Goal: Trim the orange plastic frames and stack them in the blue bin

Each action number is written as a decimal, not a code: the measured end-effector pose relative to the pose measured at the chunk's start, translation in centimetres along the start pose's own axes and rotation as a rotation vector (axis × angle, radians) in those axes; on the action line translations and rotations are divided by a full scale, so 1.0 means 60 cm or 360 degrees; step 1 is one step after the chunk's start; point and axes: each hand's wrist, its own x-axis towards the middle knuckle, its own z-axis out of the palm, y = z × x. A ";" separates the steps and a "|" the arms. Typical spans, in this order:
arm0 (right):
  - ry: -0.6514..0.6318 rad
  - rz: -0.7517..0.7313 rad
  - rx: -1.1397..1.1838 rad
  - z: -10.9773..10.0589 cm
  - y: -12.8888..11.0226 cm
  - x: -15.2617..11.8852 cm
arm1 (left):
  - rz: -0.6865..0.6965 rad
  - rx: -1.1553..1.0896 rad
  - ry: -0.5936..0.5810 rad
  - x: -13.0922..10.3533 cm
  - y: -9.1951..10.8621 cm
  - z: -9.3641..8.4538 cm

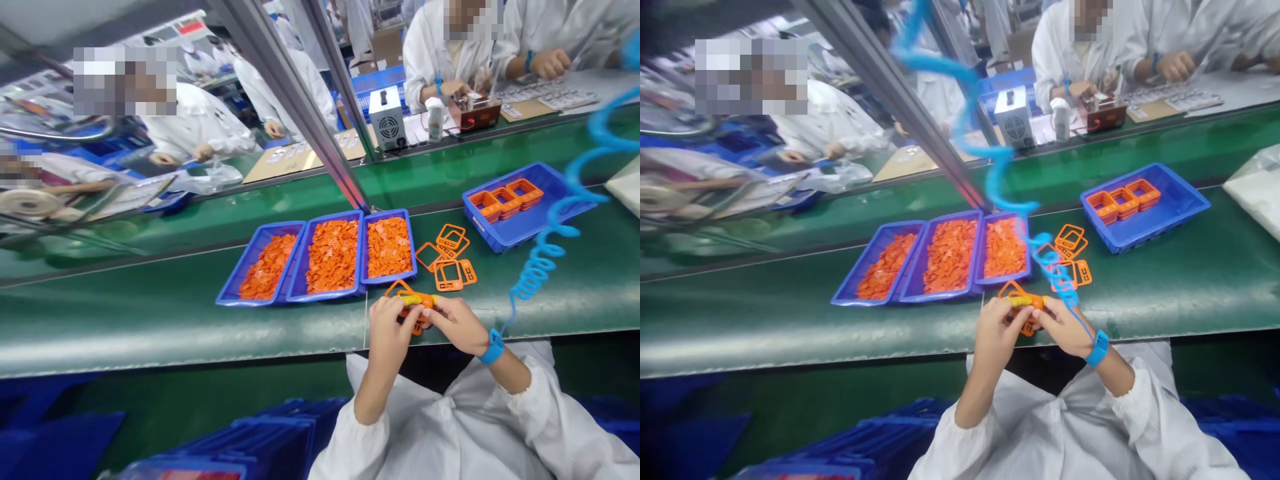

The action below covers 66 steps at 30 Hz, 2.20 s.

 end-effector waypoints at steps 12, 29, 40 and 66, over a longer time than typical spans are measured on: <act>-0.0046 -0.0261 -0.0171 -0.003 0.007 -0.003 | 0.0347 0.0019 0.0189 -0.025 -0.004 0.019; -0.0114 -0.0300 -0.0189 -0.010 0.006 -0.003 | 0.0357 -0.0019 -0.0064 -0.011 -0.016 0.000; -0.0107 -0.0360 -0.0408 -0.008 0.004 -0.002 | 0.0178 0.0011 -0.0074 -0.007 -0.012 -0.008; 0.0055 -0.0020 0.0145 0.009 0.008 0.001 | 0.0144 -0.0252 0.0192 -0.026 -0.029 0.004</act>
